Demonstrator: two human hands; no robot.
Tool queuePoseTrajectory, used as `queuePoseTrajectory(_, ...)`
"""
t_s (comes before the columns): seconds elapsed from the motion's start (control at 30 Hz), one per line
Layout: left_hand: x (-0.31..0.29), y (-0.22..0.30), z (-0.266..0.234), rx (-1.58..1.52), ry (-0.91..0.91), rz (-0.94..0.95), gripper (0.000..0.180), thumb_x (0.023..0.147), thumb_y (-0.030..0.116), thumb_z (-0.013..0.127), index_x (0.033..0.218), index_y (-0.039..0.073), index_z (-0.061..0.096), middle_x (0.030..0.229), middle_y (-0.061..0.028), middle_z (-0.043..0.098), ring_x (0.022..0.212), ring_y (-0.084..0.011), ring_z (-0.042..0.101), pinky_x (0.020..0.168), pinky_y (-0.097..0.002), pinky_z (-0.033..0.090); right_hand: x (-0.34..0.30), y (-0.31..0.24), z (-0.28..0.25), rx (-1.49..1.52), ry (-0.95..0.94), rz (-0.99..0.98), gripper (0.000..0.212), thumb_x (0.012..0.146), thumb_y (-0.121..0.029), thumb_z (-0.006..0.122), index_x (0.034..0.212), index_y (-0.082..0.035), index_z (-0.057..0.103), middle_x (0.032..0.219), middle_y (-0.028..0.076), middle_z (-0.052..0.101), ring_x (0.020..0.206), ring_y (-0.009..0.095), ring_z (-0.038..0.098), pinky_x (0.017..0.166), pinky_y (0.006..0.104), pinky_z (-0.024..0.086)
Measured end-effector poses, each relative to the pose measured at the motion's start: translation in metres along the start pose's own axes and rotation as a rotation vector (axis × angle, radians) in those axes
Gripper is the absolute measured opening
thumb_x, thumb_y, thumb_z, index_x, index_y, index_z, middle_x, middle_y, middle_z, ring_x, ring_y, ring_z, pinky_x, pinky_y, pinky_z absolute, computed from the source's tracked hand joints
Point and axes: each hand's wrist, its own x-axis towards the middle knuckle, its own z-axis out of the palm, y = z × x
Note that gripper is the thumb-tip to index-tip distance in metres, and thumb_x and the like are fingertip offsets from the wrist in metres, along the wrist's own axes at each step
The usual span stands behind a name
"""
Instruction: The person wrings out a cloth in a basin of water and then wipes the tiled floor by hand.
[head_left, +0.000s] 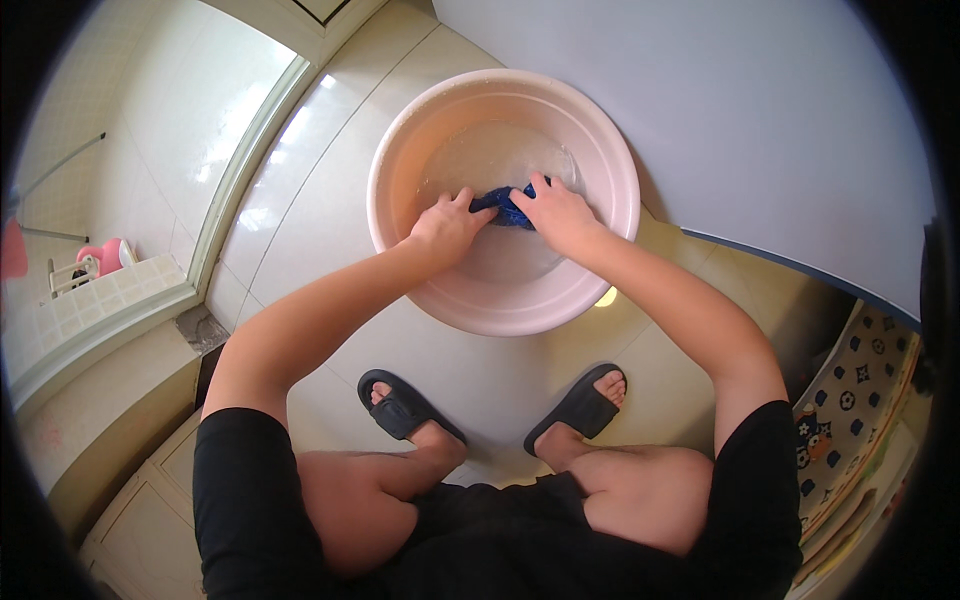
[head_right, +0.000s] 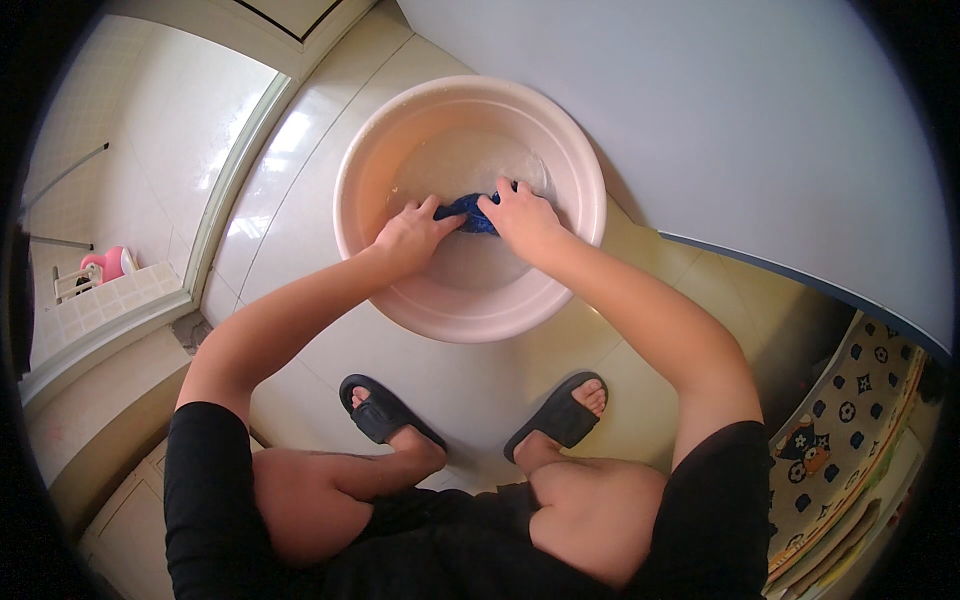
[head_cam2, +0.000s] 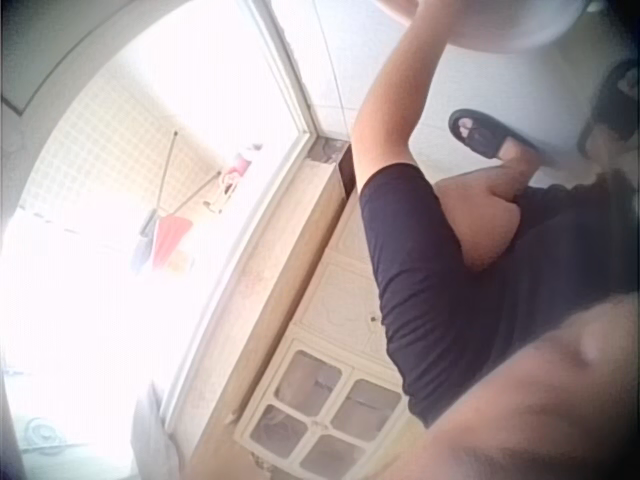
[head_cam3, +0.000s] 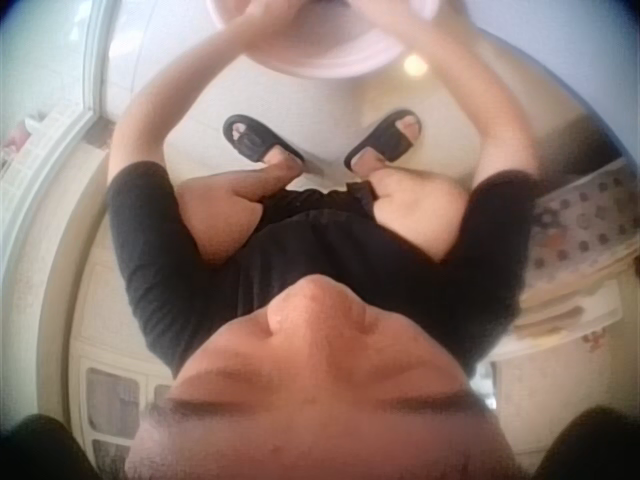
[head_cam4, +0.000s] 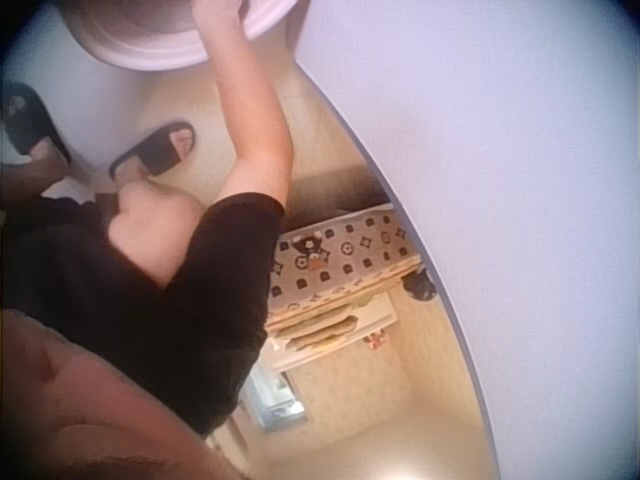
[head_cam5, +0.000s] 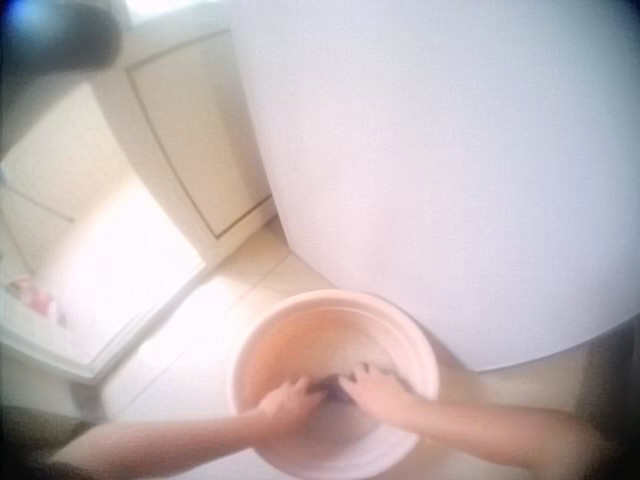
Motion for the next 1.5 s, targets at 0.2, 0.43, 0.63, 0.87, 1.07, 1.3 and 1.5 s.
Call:
queuePoseTrajectory(0.2, 0.007, -0.015, -0.013, -0.926, -0.073, -0.041, 0.065, 0.09, 0.009, 0.061, 0.153, 0.02, 0.049, 0.152, -0.0203, 0.047, 0.123, -0.0369, 0.062, 0.095, -0.0429, 0.06, 0.008, 0.008, -0.025, 0.861, 0.059, 0.166, 0.033, 0.08, -0.006, 0.069, 0.112, -0.011, 0.069, 0.122, 0.02, 0.06, 0.108, 0.035, 0.066, 0.094, 0.0432, 0.055)
queuePoseTrajectory(0.43, -0.003, 0.003, -0.059, -2.319, -0.281, -0.296, 0.056, 0.103, 0.045, 0.041, 0.149, 0.013, 0.046, 0.146, -0.014, 0.051, 0.132, -0.0332, 0.054, 0.106, -0.0552, 0.052, -0.004, -0.019, -0.055, 1.197, 0.274, -0.14, 0.032, 0.077, -0.002, 0.061, 0.108, -0.007, 0.066, 0.121, 0.014, 0.058, 0.112, 0.032, 0.061, 0.103, 0.0394, 0.048)
queuePoseTrajectory(0.63, 0.0, 0.024, -0.071, -1.821, 0.227, -0.375, 0.029, 0.107, 0.022, 0.053, 0.131, 0.006, 0.058, 0.128, -0.0086, 0.059, 0.119, -0.0238, 0.062, 0.083, -0.0415, 0.065, -0.009, -0.029, -0.054, 1.834, 0.448, 0.309, 0.036, 0.097, -0.023, 0.052, 0.13, -0.01, 0.058, 0.13, 0.006, 0.056, 0.122, 0.021, 0.057, 0.109, 0.0375, 0.043)
queuePoseTrajectory(0.87, -0.023, 0.053, -0.074, -0.71, 0.678, 0.058, 0.028, 0.089, 0.031, 0.073, 0.113, 0.018, 0.069, 0.117, -0.0117, 0.062, 0.105, -0.0327, 0.063, 0.083, -0.0462, 0.058, -0.013, -0.03, -0.05, 2.376, -0.094, 0.578, 0.063, 0.1, -0.074, 0.042, 0.126, -0.02, 0.061, 0.123, 0.005, 0.065, 0.115, 0.022, 0.065, 0.099, 0.0402, 0.054)
queuePoseTrajectory(1.07, -0.005, 0.045, -0.058, -0.4, 0.71, 0.109, 0.024, 0.094, 0.042, 0.068, 0.1, 0.019, 0.071, 0.092, -0.0039, 0.063, 0.084, -0.0255, 0.067, 0.059, -0.0427, 0.055, -0.005, -0.053, -0.024, 2.341, -0.08, 0.776, 0.047, 0.102, -0.069, 0.043, 0.11, -0.026, 0.059, 0.101, -0.002, 0.065, 0.086, 0.016, 0.066, 0.062, 0.037, 0.051)
queuePoseTrajectory(1.3, 0.003, 0.038, -0.052, -0.666, 0.56, 0.055, 0.022, 0.103, 0.03, 0.057, 0.104, 0.013, 0.072, 0.092, -0.0114, 0.069, 0.075, -0.0378, 0.067, 0.066, -0.0483, 0.055, -0.01, -0.06, -0.025, 2.098, -0.076, 0.9, 0.041, 0.1, -0.064, 0.047, 0.097, -0.024, 0.058, 0.078, -0.004, 0.059, 0.065, 0.013, 0.057, 0.05, 0.0337, 0.034)
queuePoseTrajectory(1.5, 0.009, 0.04, -0.052, -0.789, 0.516, 0.025, 0.024, 0.105, 0.026, 0.054, 0.099, 0.008, 0.069, 0.095, -0.0165, 0.07, 0.083, -0.0423, 0.067, 0.074, -0.0502, 0.055, -0.006, -0.058, -0.028, 1.981, -0.011, 0.99, 0.041, 0.102, -0.06, 0.047, 0.097, -0.023, 0.062, 0.079, -0.002, 0.059, 0.065, 0.014, 0.057, 0.049, 0.0357, 0.034)
